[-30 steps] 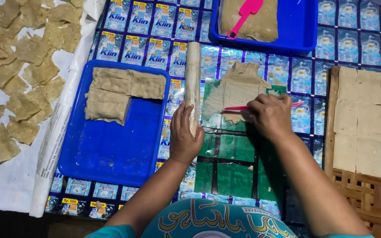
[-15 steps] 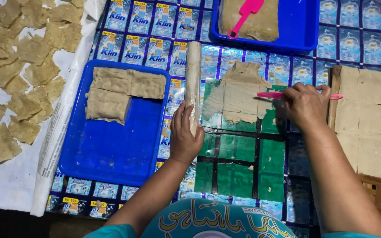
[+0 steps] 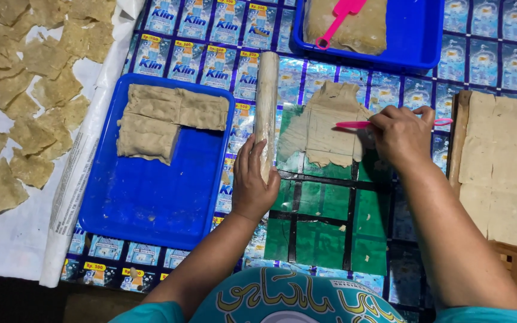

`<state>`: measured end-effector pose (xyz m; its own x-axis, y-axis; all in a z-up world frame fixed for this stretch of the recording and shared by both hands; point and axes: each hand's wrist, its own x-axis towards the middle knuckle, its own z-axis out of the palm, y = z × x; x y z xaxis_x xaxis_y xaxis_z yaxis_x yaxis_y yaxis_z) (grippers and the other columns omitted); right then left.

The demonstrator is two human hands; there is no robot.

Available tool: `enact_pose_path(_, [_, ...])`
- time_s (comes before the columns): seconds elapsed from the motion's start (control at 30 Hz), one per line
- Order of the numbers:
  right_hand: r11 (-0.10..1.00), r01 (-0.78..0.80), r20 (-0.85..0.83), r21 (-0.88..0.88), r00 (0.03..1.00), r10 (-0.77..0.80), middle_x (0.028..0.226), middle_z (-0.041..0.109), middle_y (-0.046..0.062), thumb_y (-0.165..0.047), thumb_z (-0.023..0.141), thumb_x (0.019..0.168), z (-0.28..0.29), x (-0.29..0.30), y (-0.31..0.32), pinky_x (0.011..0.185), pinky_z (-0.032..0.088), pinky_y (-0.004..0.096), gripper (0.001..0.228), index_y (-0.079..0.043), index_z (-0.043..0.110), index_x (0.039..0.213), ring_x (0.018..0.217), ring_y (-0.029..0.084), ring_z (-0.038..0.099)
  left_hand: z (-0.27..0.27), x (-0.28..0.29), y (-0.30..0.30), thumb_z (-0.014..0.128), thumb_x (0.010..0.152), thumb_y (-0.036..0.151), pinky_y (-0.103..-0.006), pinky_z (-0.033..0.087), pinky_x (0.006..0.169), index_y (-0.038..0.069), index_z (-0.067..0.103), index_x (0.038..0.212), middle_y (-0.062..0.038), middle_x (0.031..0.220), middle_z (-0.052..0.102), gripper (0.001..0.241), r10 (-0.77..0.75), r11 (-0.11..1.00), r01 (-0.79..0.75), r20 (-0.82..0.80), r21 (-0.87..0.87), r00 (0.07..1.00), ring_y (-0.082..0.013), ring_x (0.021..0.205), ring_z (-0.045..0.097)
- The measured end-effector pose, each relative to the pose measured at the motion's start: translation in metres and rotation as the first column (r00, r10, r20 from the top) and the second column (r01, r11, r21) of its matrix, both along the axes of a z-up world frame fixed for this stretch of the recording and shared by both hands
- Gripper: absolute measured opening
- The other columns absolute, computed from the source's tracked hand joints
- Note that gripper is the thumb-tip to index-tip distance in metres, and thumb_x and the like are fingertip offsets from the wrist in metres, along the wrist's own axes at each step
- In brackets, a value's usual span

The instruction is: Cutting and rolling thin sheets of dough using a rolling pin and a scraper tool.

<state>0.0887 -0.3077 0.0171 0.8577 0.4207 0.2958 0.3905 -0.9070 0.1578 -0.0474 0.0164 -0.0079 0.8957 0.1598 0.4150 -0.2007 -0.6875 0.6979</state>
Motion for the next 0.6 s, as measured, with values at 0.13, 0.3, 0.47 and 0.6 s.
enact_pose_path(0.13, [0.999, -0.036, 0.041, 0.009, 0.999, 0.036, 0.090, 0.063, -0.012, -0.035, 0.074, 0.089, 0.003, 0.007, 0.030, 0.104, 0.033, 0.042, 0.009, -0.033, 0.066, 0.086, 0.091, 0.013, 0.062, -0.002, 0.001, 0.000, 0.064, 0.085, 0.012, -0.0547, 0.039, 0.114, 0.009, 0.051, 0.144, -0.022, 0.151, 0.045, 0.061, 0.006, 1.000, -0.006, 0.030, 0.006, 1.000, -0.0426, 0.140, 0.047])
enact_pose_path(0.3, [0.990, -0.123, 0.030, 0.068, 0.992, 0.121, 0.089, 0.061, -0.008, -0.039, 0.073, 0.085, -0.008, 0.021, 0.058, 0.099, 0.033, 0.044, 0.010, -0.032, 0.065, 0.085, 0.089, 0.015, 0.060, -0.003, 0.001, 0.000, 0.064, 0.085, 0.012, -0.0554, 0.040, 0.114, 0.009, 0.051, 0.144, -0.022, 0.152, 0.045, 0.061, 0.007, 1.000, -0.007, 0.032, -0.003, 0.999, -0.0425, 0.140, 0.047])
enact_pose_path(0.47, [0.998, -0.002, -0.108, 0.063, 0.994, 0.009, 0.094, 0.064, -0.008, -0.035, 0.067, 0.092, 0.011, -0.001, 0.061, 0.090, 0.046, 0.043, 0.005, -0.033, 0.069, 0.096, 0.089, 0.020, 0.067, -0.002, 0.000, 0.001, 0.064, 0.085, 0.012, -0.0555, 0.039, 0.114, 0.010, 0.051, 0.145, -0.022, 0.152, 0.045, 0.061, 0.014, 1.000, -0.014, 0.032, 0.001, 0.999, -0.0425, 0.140, 0.047])
enact_pose_path(0.6, [0.943, 0.329, -0.264, 0.058, 0.916, -0.303, 0.110, 0.065, -0.001, -0.040, 0.062, 0.102, 0.024, -0.039, 0.035, 0.074, 0.061, 0.049, 0.022, -0.035, 0.073, 0.121, 0.092, 0.033, 0.073, 0.002, 0.000, 0.000, 0.064, 0.086, 0.011, -0.0557, 0.040, 0.114, 0.009, 0.051, 0.144, -0.022, 0.151, 0.046, 0.060, 0.007, 1.000, -0.007, 0.017, -0.013, 1.000, -0.0430, 0.139, 0.047])
